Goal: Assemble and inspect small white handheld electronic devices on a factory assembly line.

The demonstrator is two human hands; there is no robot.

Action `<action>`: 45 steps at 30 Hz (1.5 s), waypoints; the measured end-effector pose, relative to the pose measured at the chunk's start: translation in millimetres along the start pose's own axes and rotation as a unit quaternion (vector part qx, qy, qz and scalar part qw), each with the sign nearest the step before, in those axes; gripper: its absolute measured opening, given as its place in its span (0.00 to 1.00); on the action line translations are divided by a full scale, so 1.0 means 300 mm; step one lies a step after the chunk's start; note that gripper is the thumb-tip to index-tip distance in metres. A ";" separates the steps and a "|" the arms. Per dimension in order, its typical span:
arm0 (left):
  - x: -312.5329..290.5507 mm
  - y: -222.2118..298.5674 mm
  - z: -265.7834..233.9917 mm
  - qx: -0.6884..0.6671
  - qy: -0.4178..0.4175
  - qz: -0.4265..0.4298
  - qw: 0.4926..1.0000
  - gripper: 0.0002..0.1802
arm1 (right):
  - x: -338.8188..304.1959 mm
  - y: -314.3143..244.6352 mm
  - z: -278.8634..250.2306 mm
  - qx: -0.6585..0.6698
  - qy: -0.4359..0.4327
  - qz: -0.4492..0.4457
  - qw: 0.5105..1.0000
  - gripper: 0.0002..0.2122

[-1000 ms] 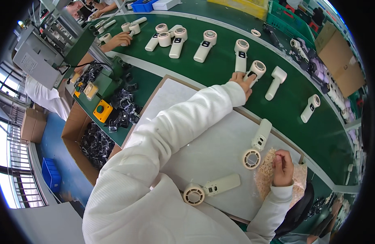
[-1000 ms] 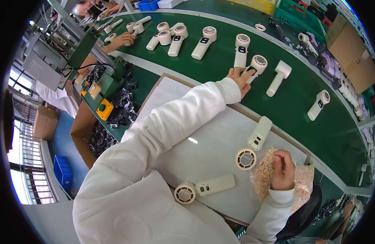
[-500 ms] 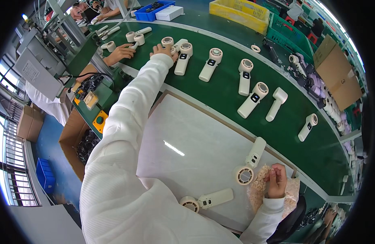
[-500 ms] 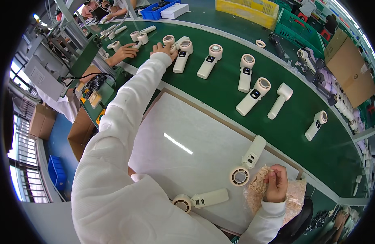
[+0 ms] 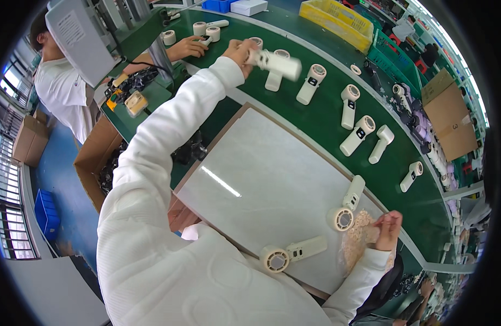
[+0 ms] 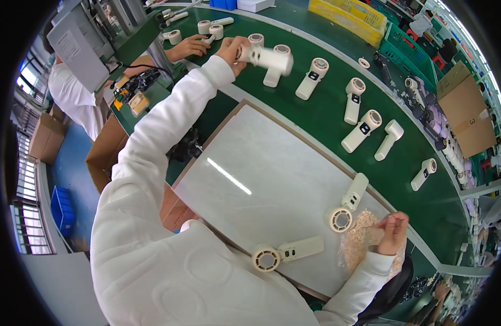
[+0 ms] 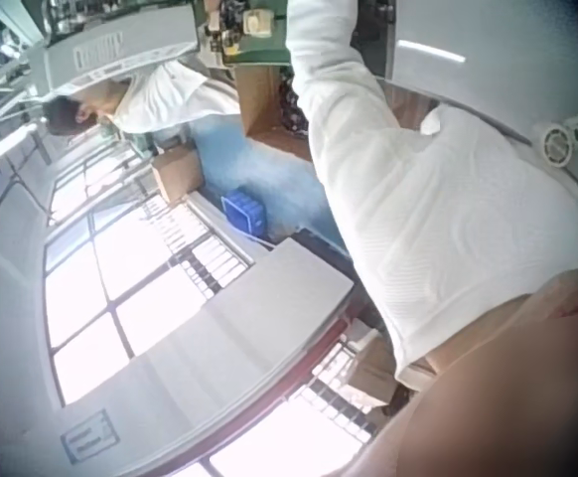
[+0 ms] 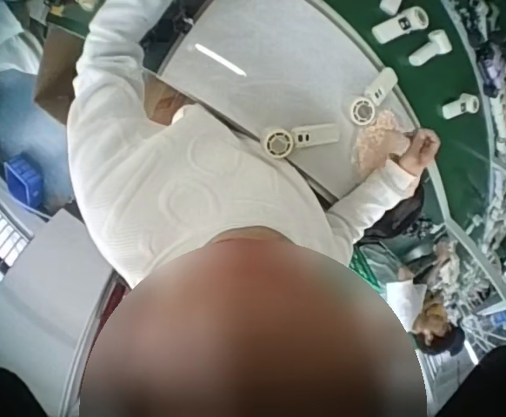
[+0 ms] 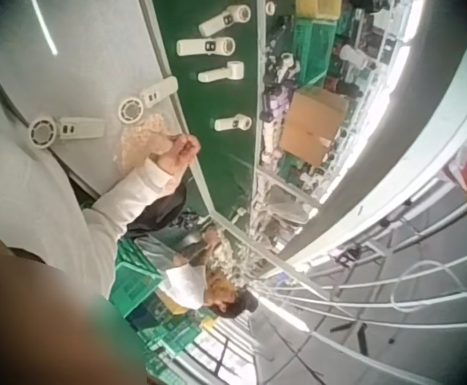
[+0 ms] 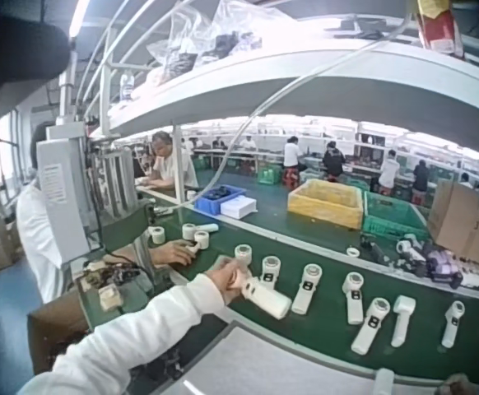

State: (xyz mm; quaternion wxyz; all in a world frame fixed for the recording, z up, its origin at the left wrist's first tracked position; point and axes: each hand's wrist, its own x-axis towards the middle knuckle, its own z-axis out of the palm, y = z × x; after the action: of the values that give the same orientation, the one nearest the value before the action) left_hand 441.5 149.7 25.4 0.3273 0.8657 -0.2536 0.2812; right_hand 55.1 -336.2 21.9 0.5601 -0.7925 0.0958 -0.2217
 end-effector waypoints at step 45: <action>-0.567 0.429 -0.237 -0.482 -0.174 -0.275 0.814 0.16 | -0.092 -0.335 1.004 -0.032 -0.134 -0.062 0.988 0.04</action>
State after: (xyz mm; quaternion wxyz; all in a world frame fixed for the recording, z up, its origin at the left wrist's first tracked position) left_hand 217.2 158.9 13.5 0.7166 0.6655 -0.1602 -0.1339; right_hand 159.2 -34.9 26.0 0.5273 -0.8370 -0.0230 -0.1445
